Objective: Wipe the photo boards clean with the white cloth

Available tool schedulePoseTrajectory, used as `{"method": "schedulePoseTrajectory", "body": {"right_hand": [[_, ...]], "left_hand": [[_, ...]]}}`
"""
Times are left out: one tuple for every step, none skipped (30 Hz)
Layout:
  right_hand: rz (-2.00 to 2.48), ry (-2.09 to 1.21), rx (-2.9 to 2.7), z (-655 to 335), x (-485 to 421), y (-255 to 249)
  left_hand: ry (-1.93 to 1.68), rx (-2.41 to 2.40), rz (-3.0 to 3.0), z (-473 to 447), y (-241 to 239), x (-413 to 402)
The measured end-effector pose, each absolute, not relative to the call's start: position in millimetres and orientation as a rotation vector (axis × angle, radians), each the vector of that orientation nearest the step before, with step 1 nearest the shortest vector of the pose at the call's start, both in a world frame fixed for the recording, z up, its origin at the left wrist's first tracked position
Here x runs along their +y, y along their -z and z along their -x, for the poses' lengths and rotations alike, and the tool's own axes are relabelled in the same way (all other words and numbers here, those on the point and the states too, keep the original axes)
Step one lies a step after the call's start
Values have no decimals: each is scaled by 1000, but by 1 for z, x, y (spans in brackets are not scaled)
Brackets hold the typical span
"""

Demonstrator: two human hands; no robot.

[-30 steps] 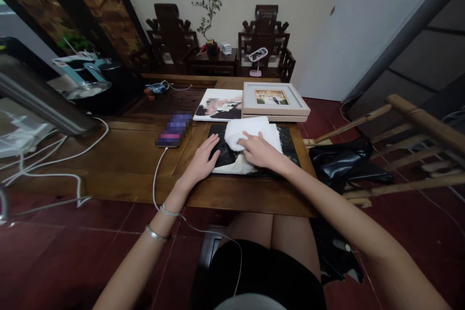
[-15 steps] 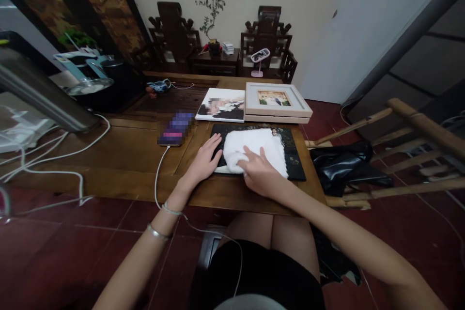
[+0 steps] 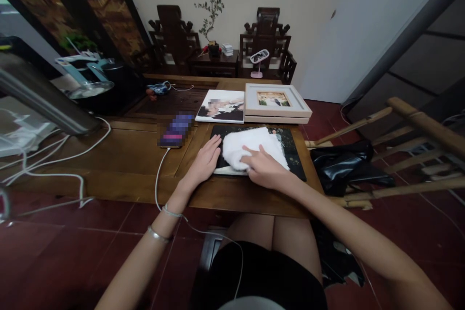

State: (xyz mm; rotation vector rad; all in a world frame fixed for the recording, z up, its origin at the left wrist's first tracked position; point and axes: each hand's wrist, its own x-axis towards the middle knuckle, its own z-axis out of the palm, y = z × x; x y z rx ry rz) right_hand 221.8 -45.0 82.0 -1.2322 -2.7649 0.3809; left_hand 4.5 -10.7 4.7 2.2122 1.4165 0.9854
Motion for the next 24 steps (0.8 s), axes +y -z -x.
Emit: {"method": "schedulePoseTrajectory", "body": {"right_hand": [[1259, -325, -2746, -218, -33, -81], [1285, -268, -2723, -213, -22, -80], [1306, -218, -2703, -208, -12, -79], [1319, -181, -2694, -202, -3, -79], [1327, -158, -2691, -197, 5, -78], [1328, -147, -2693, -192, 11, -78], [1321, -141, -2697, -188, 15, -78], [1304, -133, -2702, -184, 18, -77], [1276, -126, -2713, -181, 19, -76], [1231, -119, -2731, -180, 18, -75], [1175, -115, -2754, -179, 15, -75], [1108, -117, -2782, -179, 11, -74], [1040, -124, -2809, -181, 6, -74], [980, -140, -2836, -183, 0, -74], [933, -160, -2860, -186, -6, -75], [901, -184, -2884, -189, -14, -76], [877, -214, -2911, -192, -22, -78], [858, -249, -2935, -196, -30, -80], [844, -287, -2955, -201, -40, -82], [829, -325, -2967, -206, -49, -84], [816, -368, -2972, -211, -59, -86], [807, -415, -2972, -217, -68, -88], [809, -462, -2966, -224, -76, -89], [820, -508, -2958, -231, -83, -91]], "left_hand": [[-992, 1418, -2199, -4, -4, -11], [-997, 1417, -2188, -4, -4, -11], [-1004, 1411, -2180, -4, -4, -11], [-1013, 1402, -2176, -5, -4, -11], [-1029, 1389, -2176, -5, -5, -12], [-1052, 1375, -2180, -5, -6, -12], [-1080, 1364, -2184, -5, -7, -13], [-1108, 1356, -2186, -5, -9, -14], [-1134, 1353, -2185, -6, -10, -15], [-1156, 1350, -2181, -6, -12, -16], [-1172, 1345, -2176, -6, -13, -16], [-1187, 1336, -2170, -7, -15, -17], [-1203, 1324, -2164, -7, -16, -18], [-1216, 1310, -2162, -7, -17, -19], [-1223, 1300, -2162, -7, -17, -19], [-1224, 1297, -2164, -7, -17, -19], [-1219, 1302, -2166, -6, -17, -19], [-1208, 1314, -2167, -6, -16, -19], [-1192, 1330, -2168, -6, -16, -18], [-1176, 1349, -2166, -6, -15, -17], [-1160, 1369, -2161, -6, -13, -17], [-1143, 1389, -2156, -5, -12, -16], [-1123, 1408, -2154, -5, -11, -15], [-1103, 1424, -2156, -5, -9, -14]]}}
